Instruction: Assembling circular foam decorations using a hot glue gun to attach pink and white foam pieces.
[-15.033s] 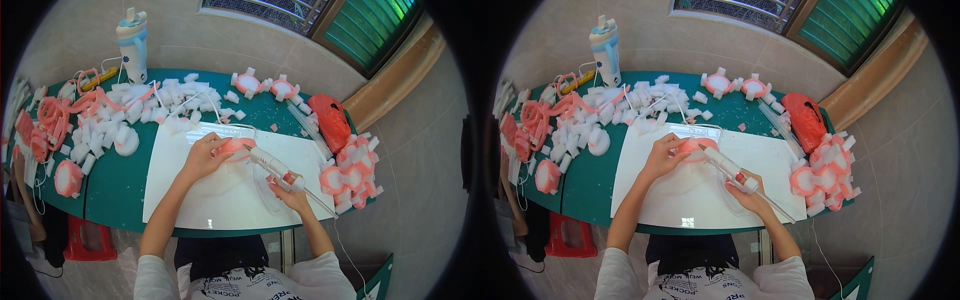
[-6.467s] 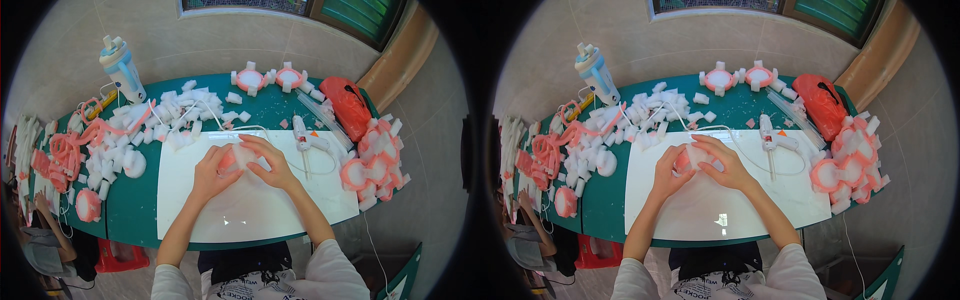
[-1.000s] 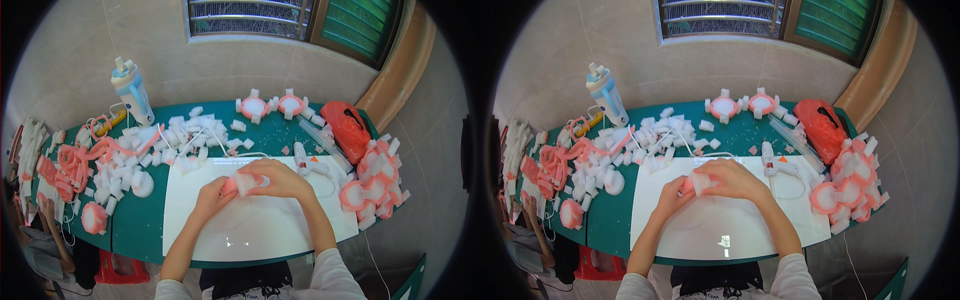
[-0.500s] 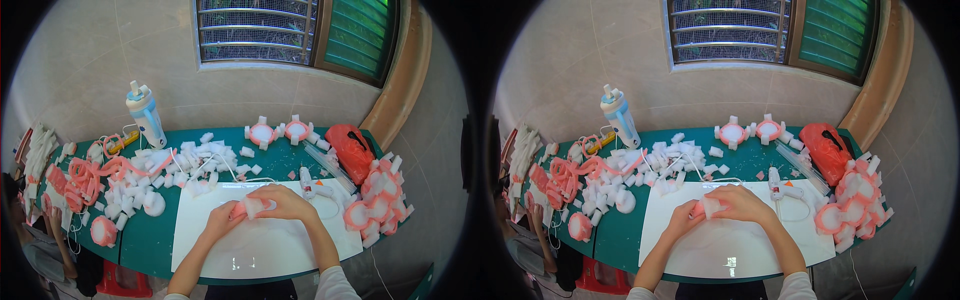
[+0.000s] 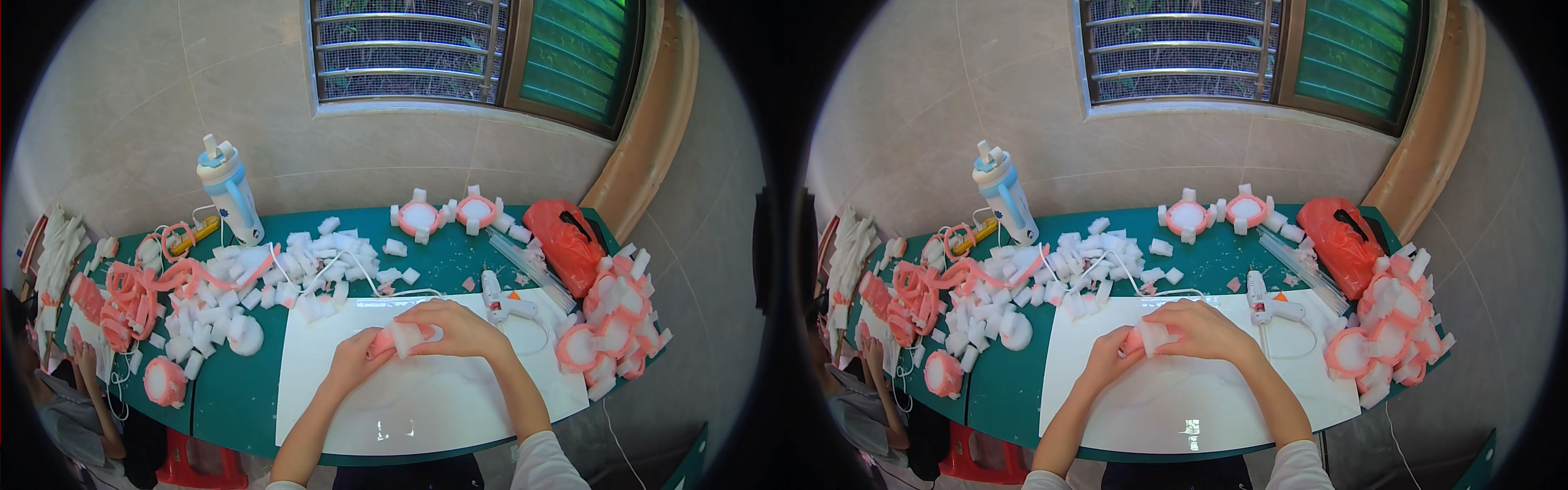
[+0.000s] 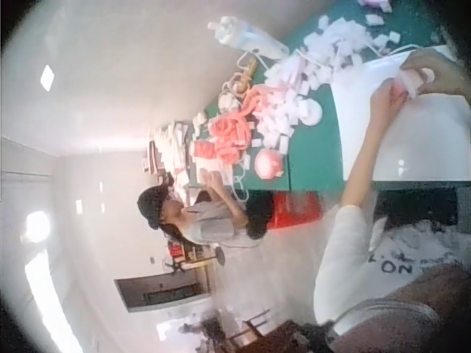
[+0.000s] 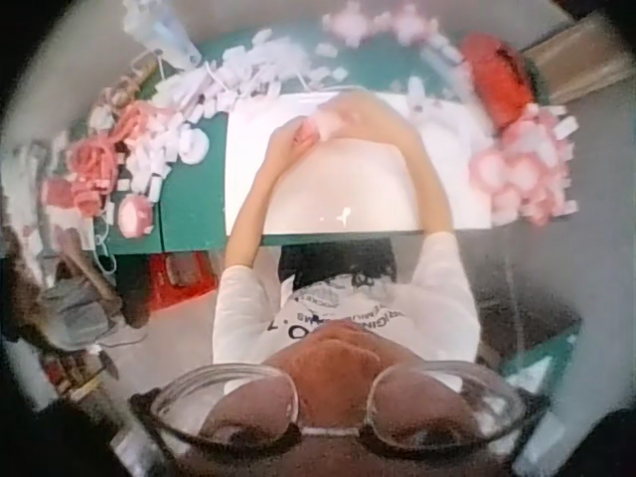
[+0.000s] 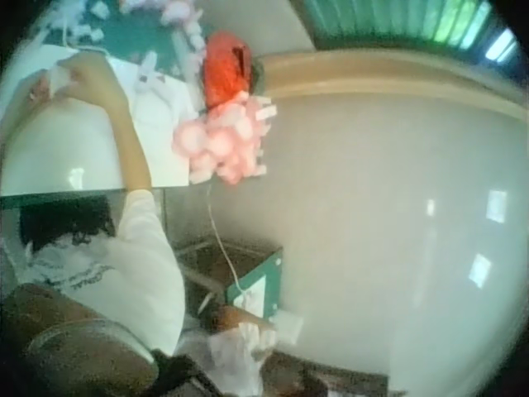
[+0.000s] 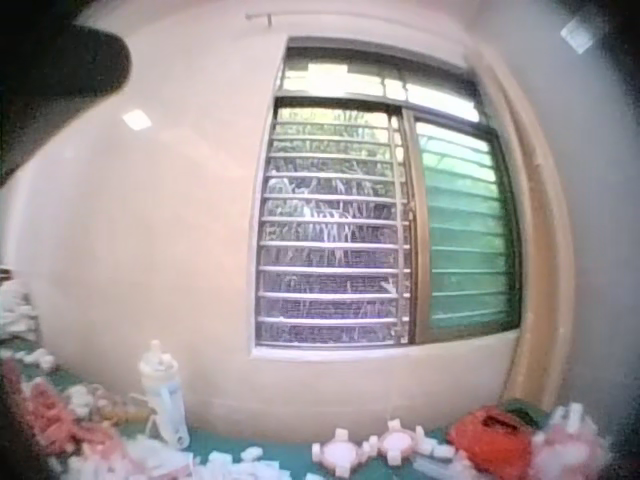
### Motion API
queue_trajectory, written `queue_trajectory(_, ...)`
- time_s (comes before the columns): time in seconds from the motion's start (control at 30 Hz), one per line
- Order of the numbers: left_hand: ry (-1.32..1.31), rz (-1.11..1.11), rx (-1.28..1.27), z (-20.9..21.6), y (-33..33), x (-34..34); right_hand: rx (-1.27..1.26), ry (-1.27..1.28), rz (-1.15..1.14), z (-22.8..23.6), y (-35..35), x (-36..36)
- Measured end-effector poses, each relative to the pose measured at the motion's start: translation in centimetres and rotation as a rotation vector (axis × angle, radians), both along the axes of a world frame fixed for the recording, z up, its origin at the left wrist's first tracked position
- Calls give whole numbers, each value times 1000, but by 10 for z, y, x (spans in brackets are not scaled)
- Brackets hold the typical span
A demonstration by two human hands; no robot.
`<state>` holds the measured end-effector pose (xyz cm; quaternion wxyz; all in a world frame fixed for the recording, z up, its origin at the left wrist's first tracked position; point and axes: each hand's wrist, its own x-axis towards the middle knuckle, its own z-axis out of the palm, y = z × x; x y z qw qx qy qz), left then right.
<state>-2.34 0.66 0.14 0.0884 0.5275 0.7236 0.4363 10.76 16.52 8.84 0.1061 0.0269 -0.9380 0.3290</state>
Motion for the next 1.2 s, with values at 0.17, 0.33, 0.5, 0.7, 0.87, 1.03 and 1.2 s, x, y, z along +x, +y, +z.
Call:
queue_trajectory(0.17,-2,1,5,3,0,2,0,4,-4,1,-1,1)
queue_trajectory(0.33,-10,-6,7,3,1,2,-12,6,-4,0,0,1)
queue_trajectory(0.5,-20,-17,20,3,2,1,-9,2,-10,1,0,2)
queue_trajectory(0.7,-33,-12,18,2,2,0,58,-21,-29,0,-1,0)
queue_trajectory(0.87,-20,-6,16,2,2,1,45,-38,-42,0,-2,1)
queue_trajectory(1.03,-4,-12,37,1,2,0,72,8,-42,-1,-3,2)
queue_trajectory(1.2,7,5,34,-2,2,0,101,20,-65,-3,-7,2)
